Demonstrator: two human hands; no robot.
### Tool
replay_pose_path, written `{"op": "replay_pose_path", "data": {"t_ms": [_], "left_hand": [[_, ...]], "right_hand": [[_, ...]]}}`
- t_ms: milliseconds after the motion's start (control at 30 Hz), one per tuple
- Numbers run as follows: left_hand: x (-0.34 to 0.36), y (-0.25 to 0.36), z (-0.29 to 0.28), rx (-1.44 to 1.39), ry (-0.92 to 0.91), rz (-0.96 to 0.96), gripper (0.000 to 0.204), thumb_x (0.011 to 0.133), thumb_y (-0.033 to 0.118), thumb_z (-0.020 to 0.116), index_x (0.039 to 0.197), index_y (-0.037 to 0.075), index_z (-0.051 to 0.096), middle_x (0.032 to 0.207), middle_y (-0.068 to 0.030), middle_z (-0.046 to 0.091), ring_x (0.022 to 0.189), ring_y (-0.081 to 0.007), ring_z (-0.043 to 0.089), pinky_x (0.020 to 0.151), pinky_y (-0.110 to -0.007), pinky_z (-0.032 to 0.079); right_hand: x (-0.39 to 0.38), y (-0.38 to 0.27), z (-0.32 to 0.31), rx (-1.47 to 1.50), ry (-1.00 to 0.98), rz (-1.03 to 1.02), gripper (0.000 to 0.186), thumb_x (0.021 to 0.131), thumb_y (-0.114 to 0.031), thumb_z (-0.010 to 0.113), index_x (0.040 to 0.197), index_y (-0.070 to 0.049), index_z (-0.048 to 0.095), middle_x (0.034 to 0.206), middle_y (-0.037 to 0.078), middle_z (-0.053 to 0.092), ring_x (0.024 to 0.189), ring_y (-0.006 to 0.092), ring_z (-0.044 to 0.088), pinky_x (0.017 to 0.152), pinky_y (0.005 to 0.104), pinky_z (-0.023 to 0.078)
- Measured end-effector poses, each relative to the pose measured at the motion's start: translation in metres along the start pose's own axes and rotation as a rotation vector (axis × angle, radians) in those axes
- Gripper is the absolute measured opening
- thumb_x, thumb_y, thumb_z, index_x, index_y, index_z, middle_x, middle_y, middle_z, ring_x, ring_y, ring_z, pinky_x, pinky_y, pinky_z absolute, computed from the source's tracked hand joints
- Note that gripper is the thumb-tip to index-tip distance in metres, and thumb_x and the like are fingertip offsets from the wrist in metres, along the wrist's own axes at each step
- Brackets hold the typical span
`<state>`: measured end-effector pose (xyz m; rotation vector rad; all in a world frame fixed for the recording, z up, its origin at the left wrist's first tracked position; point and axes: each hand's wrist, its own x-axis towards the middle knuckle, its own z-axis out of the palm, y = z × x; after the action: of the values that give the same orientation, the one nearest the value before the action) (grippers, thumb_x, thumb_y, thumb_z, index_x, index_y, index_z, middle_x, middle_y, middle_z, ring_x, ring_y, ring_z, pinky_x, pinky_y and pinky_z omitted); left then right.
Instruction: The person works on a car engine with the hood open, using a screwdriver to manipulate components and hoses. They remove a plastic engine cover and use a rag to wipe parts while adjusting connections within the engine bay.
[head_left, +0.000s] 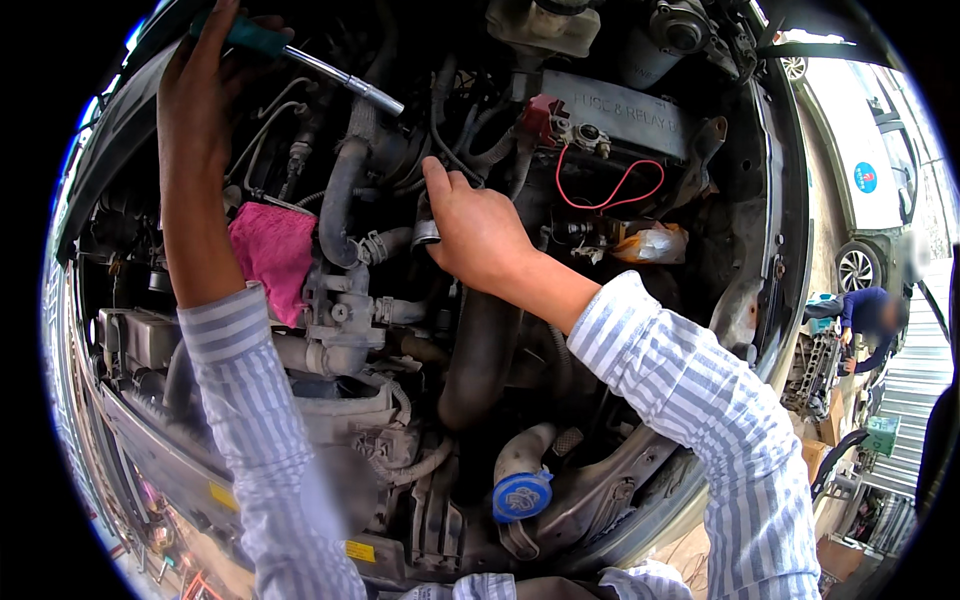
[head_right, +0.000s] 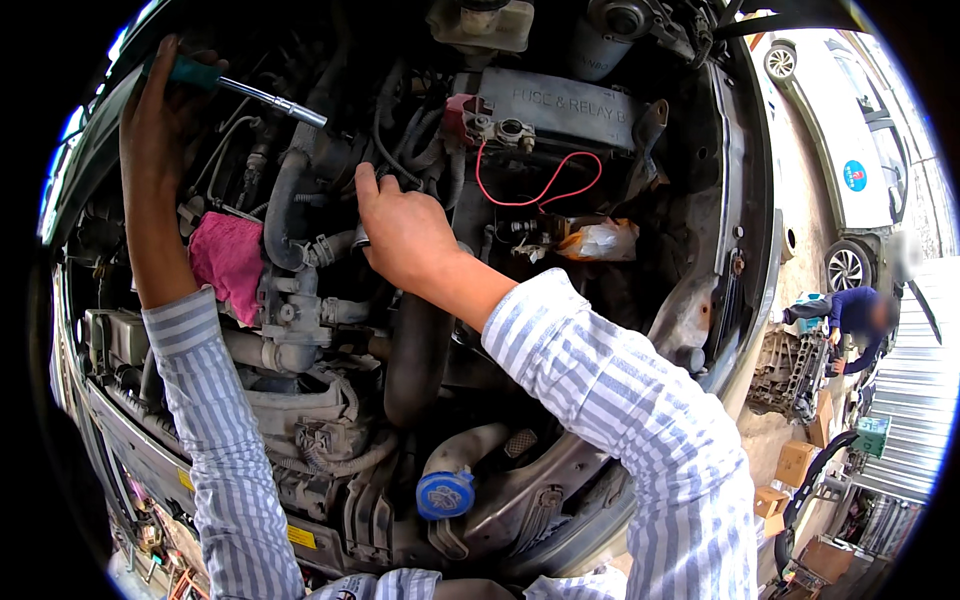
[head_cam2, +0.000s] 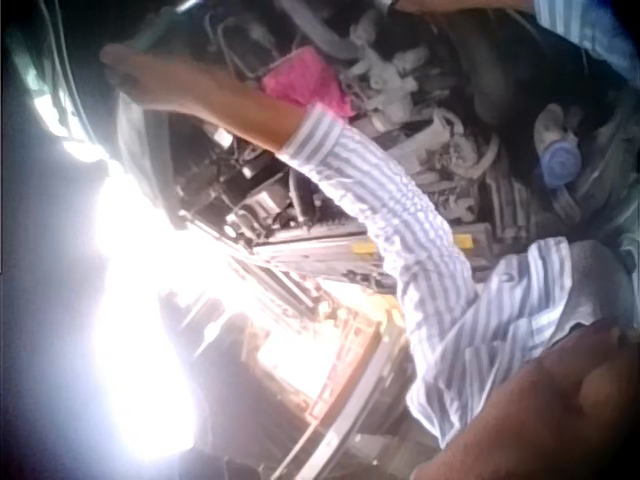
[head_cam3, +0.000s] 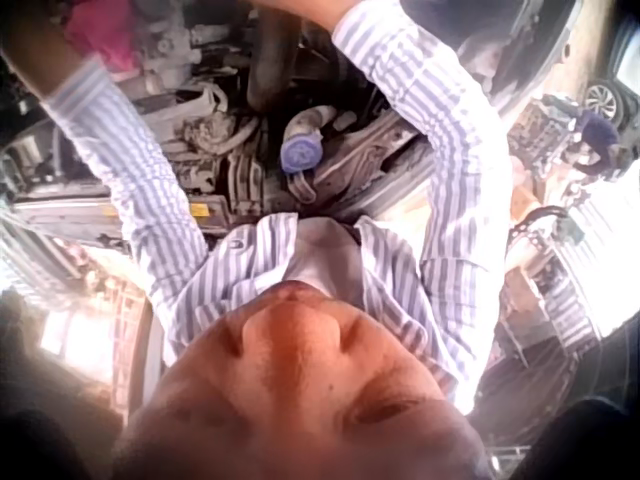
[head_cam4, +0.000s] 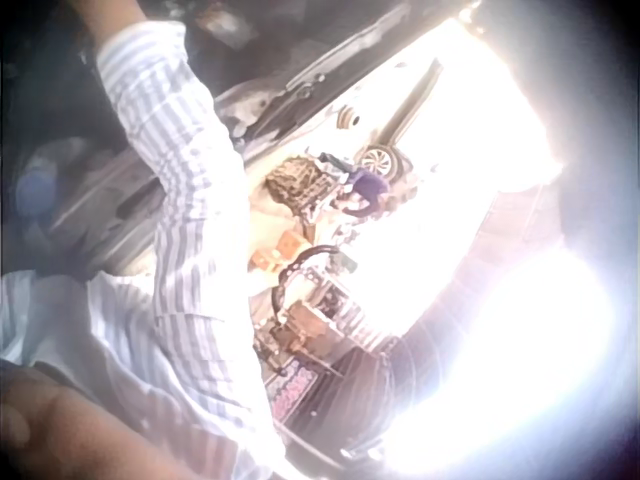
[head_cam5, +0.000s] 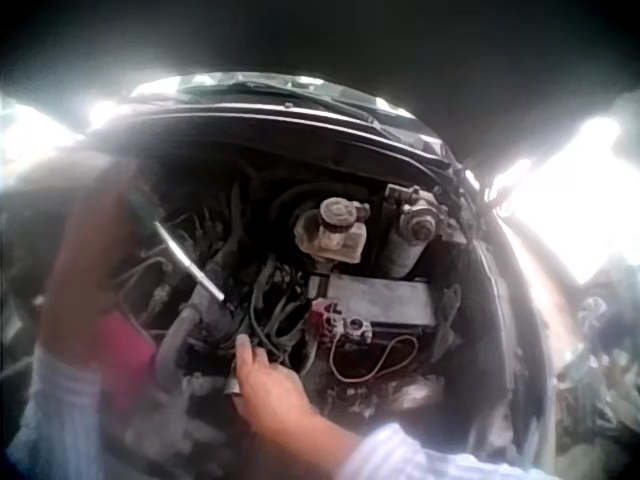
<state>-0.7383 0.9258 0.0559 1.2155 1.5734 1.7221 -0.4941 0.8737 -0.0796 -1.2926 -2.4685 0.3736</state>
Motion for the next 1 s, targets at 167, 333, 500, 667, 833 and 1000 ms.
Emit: {"op": "replay_pose_path", "data": {"t_ms": [167, 333, 500, 667, 833, 1000], "left_hand": [[0.007, -0.006, 0.003, 0.027, -0.106, 0.01, 0.053, 0.094, 0.05, 0.067, 0.119, 0.004, 0.066, 0.108, -0.0102, 0.073, 0.105, -0.0243, 0.071, 0.095, -0.038, 0.052], [0.007, -0.008, 0.004, -0.034, -0.151, 0.036, 0.051, 0.095, 0.047, 0.068, 0.115, 0.0, 0.065, 0.105, -0.0127, 0.073, 0.1, -0.025, 0.072, 0.09, -0.035, 0.056], [-0.014, 0.011, 0.019, -0.043, -0.214, 0.021, 0.051, 0.095, 0.043, 0.07, 0.116, -0.002, 0.06, 0.099, -0.0166, 0.074, 0.094, -0.0241, 0.074, 0.083, -0.034, 0.061], [-0.033, 0.055, 0.027, 0.028, -0.339, 0.095, 0.049, 0.096, 0.042, 0.067, 0.121, 0.001, 0.058, 0.101, -0.0154, 0.074, 0.097, -0.0254, 0.074, 0.082, -0.035, 0.059], [-0.074, 0.095, 0.045, -0.092, -0.436, 0.062, 0.047, 0.101, 0.041, 0.062, 0.122, -0.001, 0.057, 0.105, -0.0166, 0.072, 0.1, -0.028, 0.073, 0.085, -0.037, 0.059], [-0.129, 0.104, 0.07, -0.207, -0.519, 0.012, 0.047, 0.106, 0.039, 0.051, 0.126, -0.003, 0.055, 0.113, -0.0191, 0.068, 0.109, -0.0284, 0.069, 0.094, -0.042, 0.056]], "right_hand": [[-0.001, -0.003, -0.002, 0.022, 0.017, -0.001, 0.087, 0.073, -0.013, 0.08, 0.145, 0.007, 0.035, 0.107, 0.025, 0.063, 0.086, 0.0385, 0.07, 0.073, 0.0436, 0.057], [0.002, 0.0, -0.004, -0.037, -0.057, -0.037, 0.09, 0.074, -0.014, 0.08, 0.148, 0.006, 0.033, 0.109, 0.025, 0.062, 0.088, 0.0374, 0.07, 0.075, 0.0439, 0.057], [0.002, -0.005, -0.015, 0.002, -0.158, 0.043, 0.103, 0.078, -0.023, 0.082, 0.156, 0.004, 0.019, 0.114, 0.025, 0.061, 0.097, 0.0412, 0.067, 0.083, 0.0458, 0.056], [0.002, 0.003, -0.079, 0.198, -0.223, 0.069, 0.089, 0.085, -0.037, 0.078, 0.149, 0.004, 0.034, 0.117, 0.027, 0.065, 0.106, 0.0422, 0.066, 0.091, 0.0462, 0.053], [-0.026, 0.002, -0.162, 0.506, 0.066, -0.125, 0.044, 0.087, -0.035, 0.072, 0.109, 0.002, 0.063, 0.089, 0.023, 0.071, 0.092, 0.0404, 0.069, 0.082, 0.0484, 0.053], [-0.07, 0.005, -0.207, 0.589, 0.141, -0.062, 0.027, 0.097, -0.022, 0.06, 0.089, 0.003, 0.065, 0.074, 0.023, 0.065, 0.077, 0.0435, 0.065, 0.07, 0.0511, 0.05]]}}
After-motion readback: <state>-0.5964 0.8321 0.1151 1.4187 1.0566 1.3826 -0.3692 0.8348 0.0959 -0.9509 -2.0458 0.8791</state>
